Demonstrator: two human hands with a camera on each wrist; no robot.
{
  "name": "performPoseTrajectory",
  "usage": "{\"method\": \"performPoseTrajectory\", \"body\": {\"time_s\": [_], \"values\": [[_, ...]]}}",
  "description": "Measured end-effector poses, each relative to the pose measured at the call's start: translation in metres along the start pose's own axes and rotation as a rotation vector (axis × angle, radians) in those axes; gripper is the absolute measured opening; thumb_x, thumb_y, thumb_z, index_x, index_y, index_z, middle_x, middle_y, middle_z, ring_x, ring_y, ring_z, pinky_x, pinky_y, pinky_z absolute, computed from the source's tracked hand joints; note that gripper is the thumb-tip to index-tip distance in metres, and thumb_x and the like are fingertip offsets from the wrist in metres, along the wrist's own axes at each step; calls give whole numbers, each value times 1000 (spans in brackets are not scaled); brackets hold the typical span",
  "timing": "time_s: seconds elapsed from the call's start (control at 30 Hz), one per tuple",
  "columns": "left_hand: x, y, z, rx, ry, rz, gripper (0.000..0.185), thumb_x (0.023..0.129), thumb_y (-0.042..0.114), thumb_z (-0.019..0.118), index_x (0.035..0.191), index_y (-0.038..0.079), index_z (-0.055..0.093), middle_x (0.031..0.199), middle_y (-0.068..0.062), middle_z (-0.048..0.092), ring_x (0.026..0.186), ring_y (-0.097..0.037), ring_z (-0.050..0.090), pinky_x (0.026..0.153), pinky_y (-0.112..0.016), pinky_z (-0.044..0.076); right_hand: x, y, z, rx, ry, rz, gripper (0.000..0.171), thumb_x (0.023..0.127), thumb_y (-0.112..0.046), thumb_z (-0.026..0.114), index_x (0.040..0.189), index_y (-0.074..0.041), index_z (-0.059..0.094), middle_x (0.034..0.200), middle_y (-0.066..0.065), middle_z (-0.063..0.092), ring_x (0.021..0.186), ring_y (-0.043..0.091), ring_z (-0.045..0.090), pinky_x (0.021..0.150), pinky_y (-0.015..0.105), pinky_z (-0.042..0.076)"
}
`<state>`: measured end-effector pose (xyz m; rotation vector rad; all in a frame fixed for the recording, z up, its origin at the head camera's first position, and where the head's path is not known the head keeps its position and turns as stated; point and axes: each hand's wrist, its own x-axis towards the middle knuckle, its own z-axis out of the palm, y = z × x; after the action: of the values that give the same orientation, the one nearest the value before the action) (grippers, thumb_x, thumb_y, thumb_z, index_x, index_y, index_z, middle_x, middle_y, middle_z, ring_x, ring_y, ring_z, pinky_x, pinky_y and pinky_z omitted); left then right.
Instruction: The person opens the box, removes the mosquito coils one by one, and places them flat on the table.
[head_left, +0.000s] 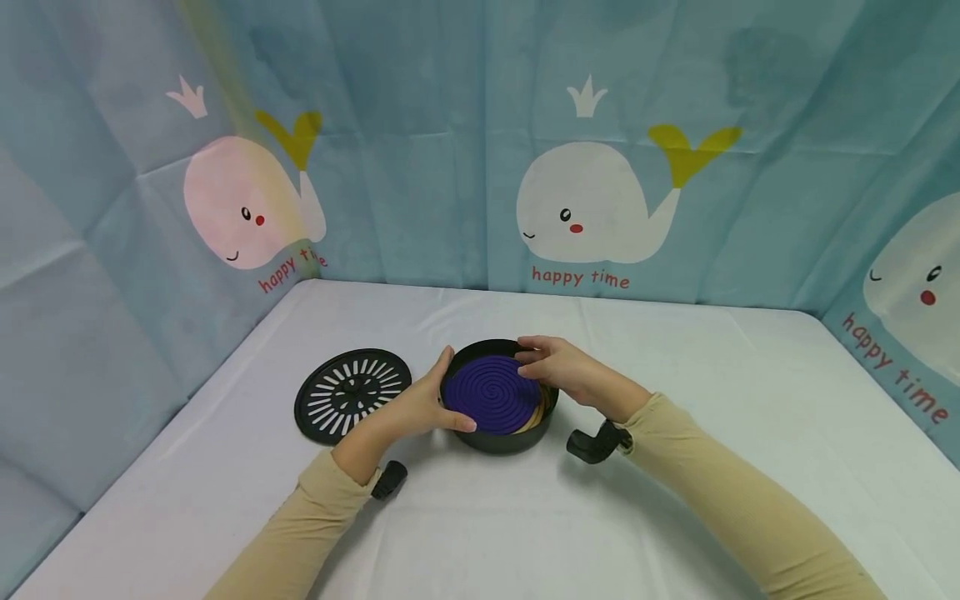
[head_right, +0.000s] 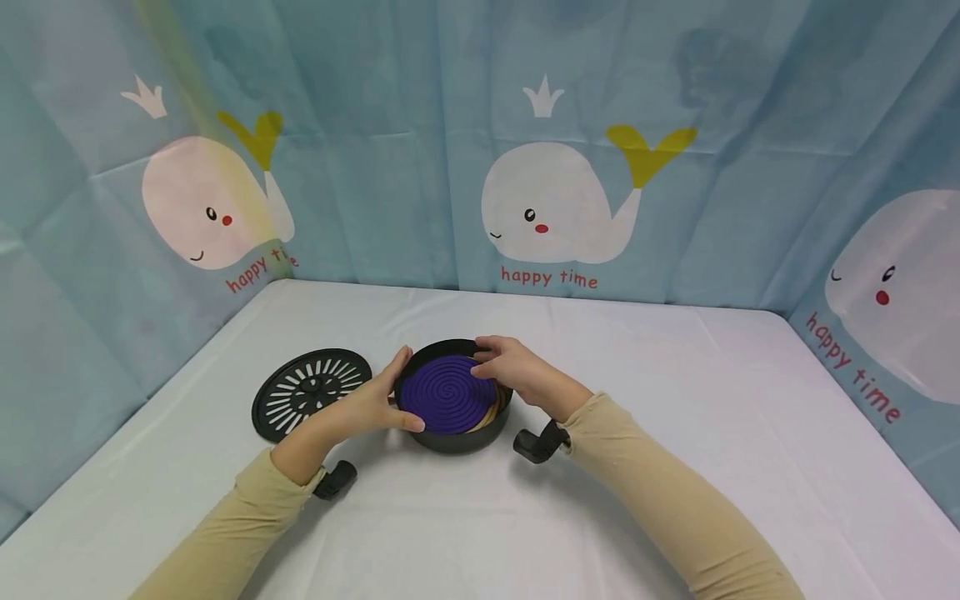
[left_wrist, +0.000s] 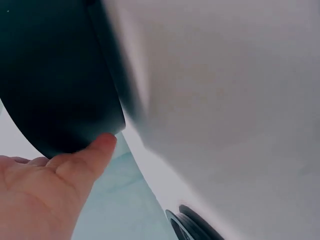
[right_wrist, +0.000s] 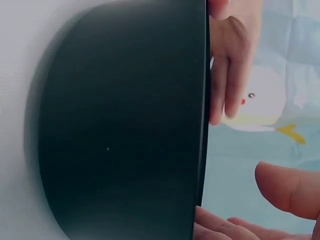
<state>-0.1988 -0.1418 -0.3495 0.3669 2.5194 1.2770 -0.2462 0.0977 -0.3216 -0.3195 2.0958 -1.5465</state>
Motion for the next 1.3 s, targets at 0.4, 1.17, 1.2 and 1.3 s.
{"method": "performPoseTrajectory", "body": {"time_s": [0.4, 1.17, 1.2, 1.3], "values": [[2, 0, 2, 17, 11, -25, 124, 76, 22, 86, 155, 3, -7, 161, -13, 2, 146, -36, 9, 115, -53, 17, -5, -2, 1, -1, 46, -12, 63, 97, -1, 55, 152, 0, 25, 145, 25, 42, 133, 37, 42, 108, 48, 35], [3, 3, -1, 26, 9, -71, 124, 76, 25, 85, 156, 8, -8, 162, -9, 1, 146, -34, 9, 115, -52, 17, -4, -2, 2, 116, -88, 22, 53, 95, 0, 56, 143, 9, 35, 134, 24, 49, 105, 24, 59, 88, 42, 53], [4, 3, -1, 27, 11, -72, 124, 76, 25, 86, 156, 8, -8, 162, -9, 1, 146, -34, 9, 115, -52, 17, -5, -1, 3, 133, -105, 14, 55, 95, 1, 56, 144, 8, 34, 136, 25, 47, 108, 27, 58, 88, 46, 52], [4, 2, 0, 25, 17, -73, 124, 76, 25, 86, 156, 7, -7, 162, -10, 1, 146, -34, 9, 115, -52, 17, -7, 3, 6, 180, -153, -5, 60, 94, 5, 54, 148, 6, 27, 142, 28, 41, 113, 33, 56, 88, 51, 52]]}}
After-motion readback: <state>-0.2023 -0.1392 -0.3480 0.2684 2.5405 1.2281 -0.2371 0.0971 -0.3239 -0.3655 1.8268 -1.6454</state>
